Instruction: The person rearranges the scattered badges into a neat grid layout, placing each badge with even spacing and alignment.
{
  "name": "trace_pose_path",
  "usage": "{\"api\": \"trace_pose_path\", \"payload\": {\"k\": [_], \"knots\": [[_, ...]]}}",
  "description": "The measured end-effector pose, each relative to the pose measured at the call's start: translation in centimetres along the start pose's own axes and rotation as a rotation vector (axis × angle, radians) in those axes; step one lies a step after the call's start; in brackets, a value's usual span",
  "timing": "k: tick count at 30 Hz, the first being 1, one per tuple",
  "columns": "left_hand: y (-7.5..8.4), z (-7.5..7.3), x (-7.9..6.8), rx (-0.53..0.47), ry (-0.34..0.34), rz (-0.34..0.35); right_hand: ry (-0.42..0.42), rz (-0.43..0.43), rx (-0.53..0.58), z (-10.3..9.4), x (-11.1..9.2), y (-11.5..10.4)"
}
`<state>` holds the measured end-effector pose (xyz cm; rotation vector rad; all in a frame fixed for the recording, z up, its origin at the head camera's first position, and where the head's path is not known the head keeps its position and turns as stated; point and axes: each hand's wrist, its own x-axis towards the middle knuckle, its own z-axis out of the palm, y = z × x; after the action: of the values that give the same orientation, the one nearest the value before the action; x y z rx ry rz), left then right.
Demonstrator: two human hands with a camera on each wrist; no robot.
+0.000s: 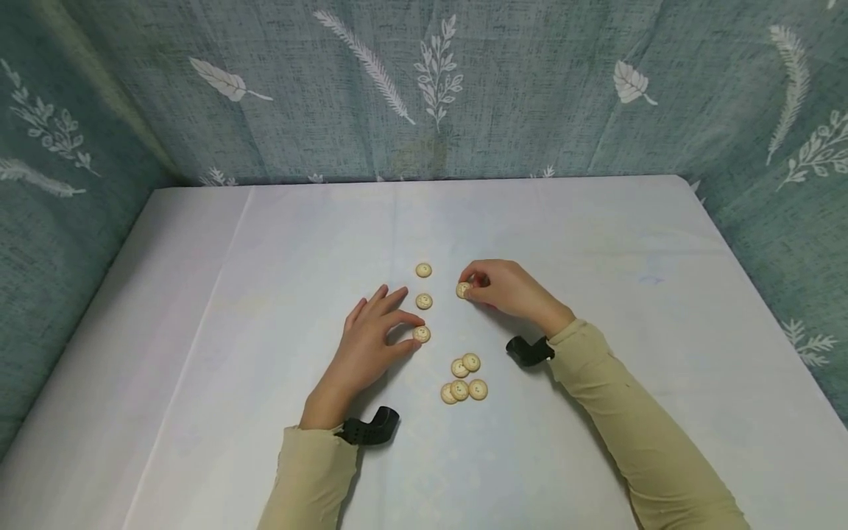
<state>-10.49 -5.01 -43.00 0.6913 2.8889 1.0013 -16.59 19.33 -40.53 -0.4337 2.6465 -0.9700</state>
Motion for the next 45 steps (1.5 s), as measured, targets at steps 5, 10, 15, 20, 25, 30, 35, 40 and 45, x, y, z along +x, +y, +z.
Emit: {"api": "trace_pose_path", "payload": {"k": [5,10,15,20,25,30,35,40,45], "knots": [[-0.1,0.0,0.0,0.002,-0.003,-0.002,-0.003,0.023,0.022,-0.1,0.4,0.0],[-0.1,0.0,-0.1,0.001,0.002,0.002,-0.002,0.042,0.027,-0.2,0.6,0.1],[0.0,0.0,0.0,0.011,0.005,0.003,-0.001,0.047,0.034,-0.3,0.9,0.1],[0.0,0.0,0.0,0.018,-0.007,-0.001,0.007,0.042,0.047,-0.3,1.3,0.4],[0.0,-0.1,0.1,0.02,-0.004,-0.008,0.004,0.036,0.053,-0.4,1.5,0.5],[0.0,0.0,0.1,0.015,-0.011,-0.013,-0.015,0.04,0.054,-0.6,1.5,0.4],[0.0,0.0,0.1,0.022,-0.008,-0.012,-0.016,0.038,0.061,-0.6,1.6,0.5],[-0.1,0.0,0.1,0.024,-0.005,-0.003,-0.001,0.051,0.078,-0.5,1.8,0.6],[-0.1,0.0,0.1,0.011,-0.005,-0.002,-0.002,0.06,0.068,-0.5,2.0,0.8]]}}
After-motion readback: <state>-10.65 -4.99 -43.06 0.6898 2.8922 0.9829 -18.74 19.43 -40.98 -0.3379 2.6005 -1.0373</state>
